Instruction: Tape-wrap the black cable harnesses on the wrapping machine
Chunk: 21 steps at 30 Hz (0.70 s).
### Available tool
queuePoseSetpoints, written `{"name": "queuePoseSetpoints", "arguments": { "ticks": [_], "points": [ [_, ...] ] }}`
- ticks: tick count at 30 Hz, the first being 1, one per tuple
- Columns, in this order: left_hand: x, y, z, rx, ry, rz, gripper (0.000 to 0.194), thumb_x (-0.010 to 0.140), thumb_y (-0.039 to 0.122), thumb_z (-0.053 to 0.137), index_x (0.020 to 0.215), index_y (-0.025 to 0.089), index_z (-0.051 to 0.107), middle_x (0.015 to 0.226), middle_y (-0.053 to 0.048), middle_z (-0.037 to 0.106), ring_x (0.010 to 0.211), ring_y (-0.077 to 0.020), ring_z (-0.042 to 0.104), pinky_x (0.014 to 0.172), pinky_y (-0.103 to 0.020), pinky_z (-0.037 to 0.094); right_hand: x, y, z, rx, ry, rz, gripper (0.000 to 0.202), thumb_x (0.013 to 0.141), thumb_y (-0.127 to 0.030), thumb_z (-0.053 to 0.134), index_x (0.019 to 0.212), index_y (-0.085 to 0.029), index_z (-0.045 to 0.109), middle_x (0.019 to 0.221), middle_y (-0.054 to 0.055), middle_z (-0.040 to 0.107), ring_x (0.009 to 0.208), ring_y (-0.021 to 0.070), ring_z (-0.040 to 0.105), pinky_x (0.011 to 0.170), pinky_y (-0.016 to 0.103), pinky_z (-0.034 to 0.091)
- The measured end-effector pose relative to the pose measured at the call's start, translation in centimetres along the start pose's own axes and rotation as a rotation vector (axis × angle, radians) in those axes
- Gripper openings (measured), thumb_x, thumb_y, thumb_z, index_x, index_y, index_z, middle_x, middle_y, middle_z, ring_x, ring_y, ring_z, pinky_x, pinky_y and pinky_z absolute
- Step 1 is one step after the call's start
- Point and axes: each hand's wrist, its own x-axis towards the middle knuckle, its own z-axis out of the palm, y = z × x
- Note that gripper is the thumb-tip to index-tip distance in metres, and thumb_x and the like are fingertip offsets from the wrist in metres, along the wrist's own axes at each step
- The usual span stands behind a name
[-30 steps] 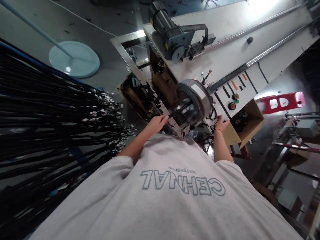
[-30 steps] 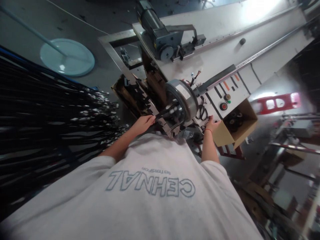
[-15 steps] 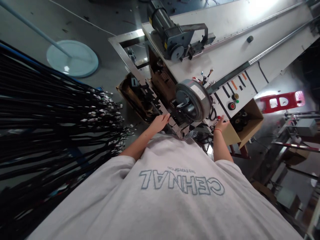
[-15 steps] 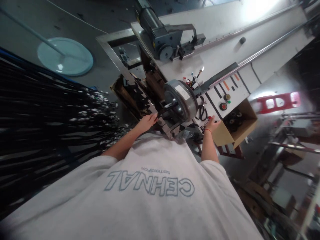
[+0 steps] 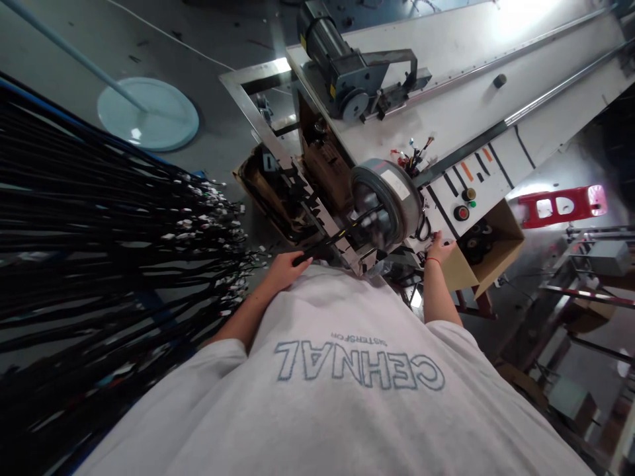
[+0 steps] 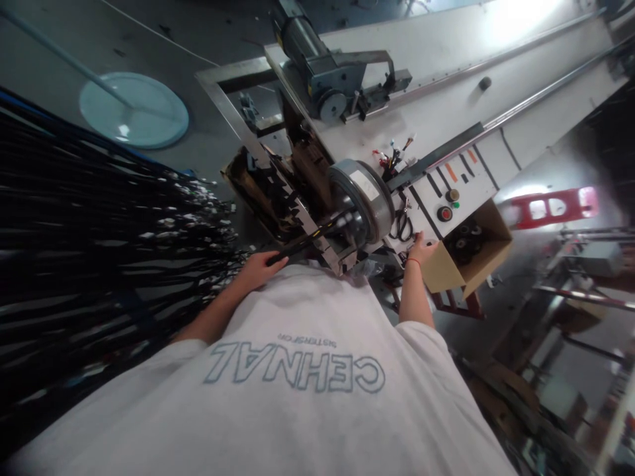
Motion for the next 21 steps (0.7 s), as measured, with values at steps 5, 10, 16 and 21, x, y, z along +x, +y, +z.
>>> {"name": "queuePoseSetpoints", "arguments": {
  "ticks": [5, 10, 16, 21],
  "points": [
    [1.5, 2.5, 0.4, -0.016, 0.044, 0.069, 0.046, 0.081, 0.055, 0.049, 0.074, 0.014, 0.068, 0.063, -0.003, 0.062, 0.058, -0.0148, 0.048, 0.057, -0.026, 0.034, -0.3, -0.5, 0.1, -0.001, 0.079, 0.065, 0.074, 0.089, -0.06, 0.053, 0.139, -0.007, 0.04, 0.144, 0.024, 0.048, 0.138, 0.0292, 0.044, 0.117, 0.043, 0.031],
    [3.3, 4.1, 0.4, 0.019, 0.062, 0.13, 0.038, 0.083, 0.049, 0.052, 0.07, 0.015, 0.065, 0.062, -0.003, 0.062, 0.057, -0.0142, 0.048, 0.056, -0.026, 0.034, -0.7, -0.7, -0.2, -0.019, 0.061, 0.045, 0.067, 0.09, -0.057, 0.051, 0.135, -0.008, 0.045, 0.147, 0.024, 0.045, 0.139, 0.0292, 0.043, 0.119, 0.041, 0.028],
    [5.5, 5.7, 1.3, 0.043, 0.077, 0.133, 0.035, 0.084, 0.047, 0.055, 0.069, 0.017, 0.063, 0.062, -0.003, 0.062, 0.06, -0.0167, 0.053, 0.057, -0.026, 0.037, -0.9, -0.9, -0.2, -0.014, 0.064, 0.062, 0.069, 0.09, -0.057, 0.052, 0.137, -0.007, 0.044, 0.146, 0.024, 0.046, 0.138, 0.0285, 0.044, 0.118, 0.041, 0.03],
    [6.4, 7.3, 1.6, 0.046, 0.072, 0.144, 0.032, 0.086, 0.045, 0.055, 0.072, 0.017, 0.063, 0.066, -0.004, 0.063, 0.064, -0.0186, 0.056, 0.061, -0.028, 0.04, -0.9, -1.1, -0.3, -0.036, 0.051, 0.058, 0.069, 0.091, -0.053, 0.052, 0.139, -0.006, 0.041, 0.147, 0.026, 0.045, 0.139, 0.0295, 0.043, 0.117, 0.042, 0.03]
  ]
}}
